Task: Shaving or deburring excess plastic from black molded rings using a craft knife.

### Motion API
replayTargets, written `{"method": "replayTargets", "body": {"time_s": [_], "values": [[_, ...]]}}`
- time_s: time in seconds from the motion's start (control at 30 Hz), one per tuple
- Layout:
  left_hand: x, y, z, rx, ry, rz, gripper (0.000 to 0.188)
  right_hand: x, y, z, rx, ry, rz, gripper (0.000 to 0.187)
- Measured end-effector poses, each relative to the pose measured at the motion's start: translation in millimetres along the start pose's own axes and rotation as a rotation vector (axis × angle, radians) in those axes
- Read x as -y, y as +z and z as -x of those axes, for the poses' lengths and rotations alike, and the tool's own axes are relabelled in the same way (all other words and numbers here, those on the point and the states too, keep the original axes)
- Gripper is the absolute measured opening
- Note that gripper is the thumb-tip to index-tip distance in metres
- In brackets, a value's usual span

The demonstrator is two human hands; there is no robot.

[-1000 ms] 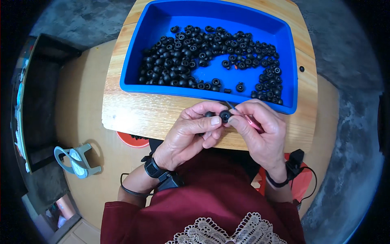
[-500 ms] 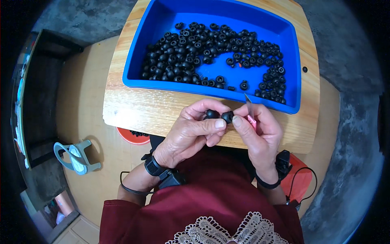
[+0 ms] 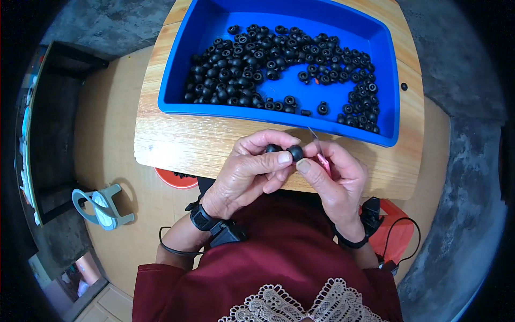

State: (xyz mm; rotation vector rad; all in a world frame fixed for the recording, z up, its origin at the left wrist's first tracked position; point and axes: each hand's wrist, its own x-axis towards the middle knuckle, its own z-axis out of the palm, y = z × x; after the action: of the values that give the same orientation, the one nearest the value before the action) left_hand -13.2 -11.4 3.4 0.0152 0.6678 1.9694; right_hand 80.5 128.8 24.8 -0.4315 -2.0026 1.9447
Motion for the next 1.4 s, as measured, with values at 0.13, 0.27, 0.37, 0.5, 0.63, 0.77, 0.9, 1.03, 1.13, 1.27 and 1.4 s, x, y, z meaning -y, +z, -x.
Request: {"method": "replayTargets", "body": {"time_s": [0.13, 0.27, 0.37, 0.5, 0.63, 0.77, 0.9, 1.03, 1.13, 1.27, 1.4], "values": [[2.0, 6.1, -0.8, -0.073, 0.016, -0.018, 0.017, -2.9, -1.8, 0.6, -0.007, -0.011, 0.041, 0.013], [1.6, 3.3, -1.8, -0.027, 0.005, -0.021, 0.018, -8.1, 0.9, 2.4, -0.060, 0.014, -0.063, 0.012], [0.5, 4.7, -1.5, -0.040, -0.004, -0.047, 0.018, -5.4, -0.2, 0.8, -0.064, -0.031, -0.023, 0.012], [1.9, 3.9, -0.8, -0.053, 0.000, -0.090, 0.017, -1.9, -1.0, -1.7, -0.029, 0.062, 0.001, 0.012], [1.9, 2.1, -1.2, -0.084, -0.013, -0.091, 0.017, 0.9, -1.7, -3.8, -0.016, 0.059, 0.050, 0.011], [2.2, -1.1, -1.3, -0.069, -0.052, -0.048, 0.017, 1.7, -3.1, -3.8, -0.001, 0.079, 0.054, 0.010], [3.0, -0.4, -3.5, -0.082, -0.087, 0.027, 0.015, -1.5, -5.3, -2.6, -0.023, 0.057, 0.057, 0.011], [5.8, -6.9, -3.4, -0.026, -0.038, 0.078, 0.013, 4.0, -11.0, 2.1, -0.060, -0.055, 0.268, 0.015], [6.1, -6.8, -4.5, -0.030, -0.041, 0.093, 0.012, 12.9, -10.6, 2.1, -0.010, -0.232, 0.460, 0.019], [8.7, -11.4, -5.6, -0.025, -0.040, 0.093, 0.012, 3.9, -3.4, 8.4, -0.023, -0.387, 0.618, 0.022], [7.3, -7.2, -4.2, -0.065, -0.052, 0.105, 0.012, -1.9, -1.6, 5.7, -0.058, -0.476, 0.688, 0.020]]}}
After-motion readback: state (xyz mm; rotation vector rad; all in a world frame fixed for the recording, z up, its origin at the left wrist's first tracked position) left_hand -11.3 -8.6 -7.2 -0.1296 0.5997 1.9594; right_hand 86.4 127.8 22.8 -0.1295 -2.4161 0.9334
